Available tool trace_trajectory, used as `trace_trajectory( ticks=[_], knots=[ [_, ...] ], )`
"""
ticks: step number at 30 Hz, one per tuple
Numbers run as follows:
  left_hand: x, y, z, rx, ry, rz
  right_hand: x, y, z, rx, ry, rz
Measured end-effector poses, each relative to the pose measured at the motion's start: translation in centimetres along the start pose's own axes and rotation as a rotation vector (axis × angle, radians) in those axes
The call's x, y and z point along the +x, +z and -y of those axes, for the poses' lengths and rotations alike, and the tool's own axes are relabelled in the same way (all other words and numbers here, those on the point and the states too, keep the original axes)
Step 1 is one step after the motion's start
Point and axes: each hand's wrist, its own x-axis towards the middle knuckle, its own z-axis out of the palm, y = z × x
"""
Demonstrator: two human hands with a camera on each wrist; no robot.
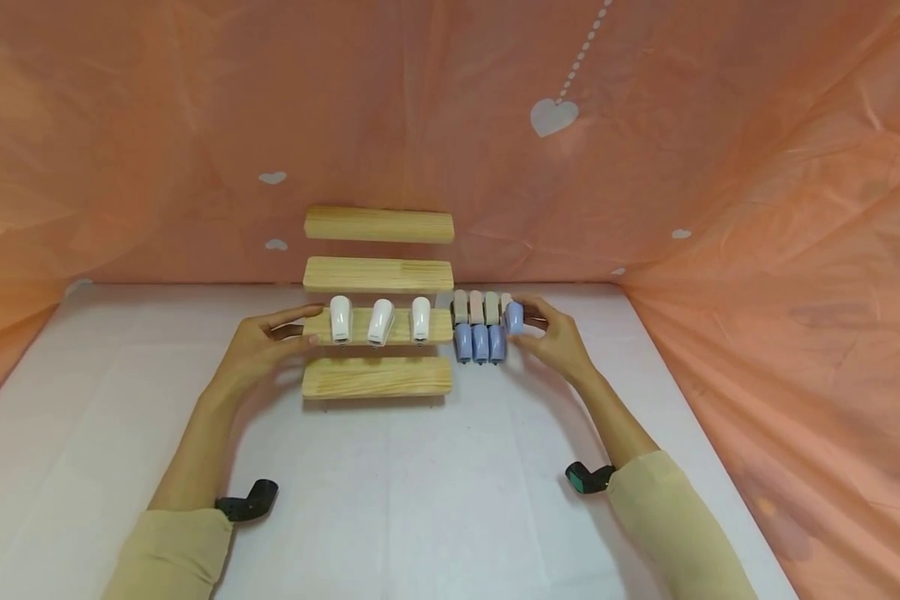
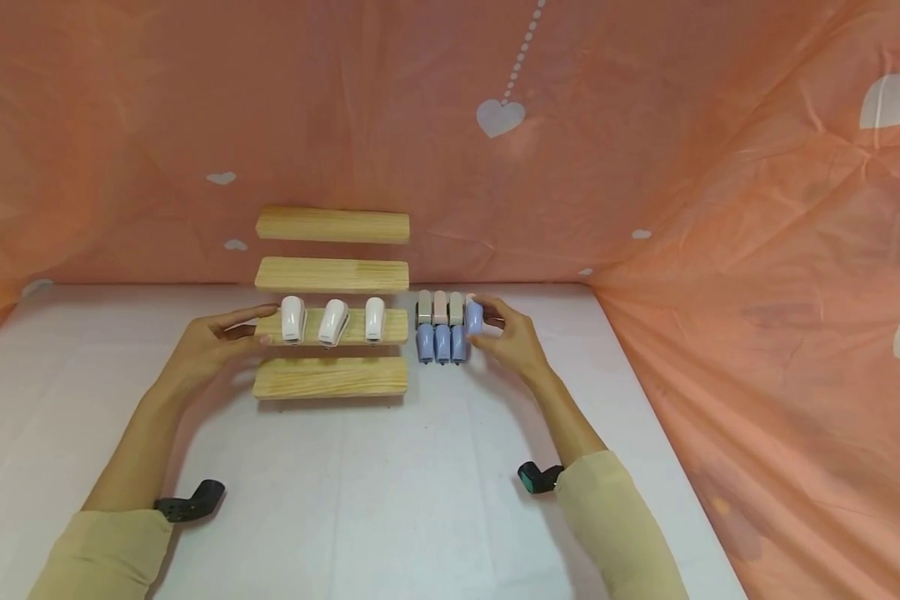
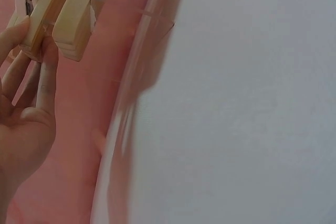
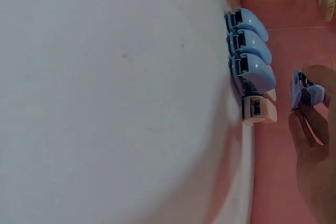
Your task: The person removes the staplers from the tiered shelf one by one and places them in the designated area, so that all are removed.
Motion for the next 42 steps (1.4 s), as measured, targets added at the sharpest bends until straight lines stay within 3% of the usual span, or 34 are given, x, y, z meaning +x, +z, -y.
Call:
trace_trajectory(
  ticks=[4,10,21,31,36,42],
  knots=[
    [0.1,0.0,0.1,0.003,0.000,0.003,-0.3,0.0,-2.4,0.026,0.043,0.006],
    [0.2,-0.1,0.2,0.009,0.002,-0.002,-0.7,-0.1,-4.8,-0.057,0.091,0.009],
    [0.1,0.0,-0.1,-0.013,0.000,0.004,-1.3,0.5,-6.1,-0.166,0.153,0.044],
    [-0.1,0.0,-0.1,-0.072,-0.004,0.014,-1.3,1.4,-6.6,-0.125,0.142,0.038],
    [-0.1,0.0,-0.1,-0.045,-0.008,0.003,-1.3,1.3,-6.5,-0.100,0.137,0.048],
    [0.0,0.0,0.0,-0.097,0.027,0.022,-1.2,0.8,-6.0,-0.132,0.125,0.032]
  ],
)
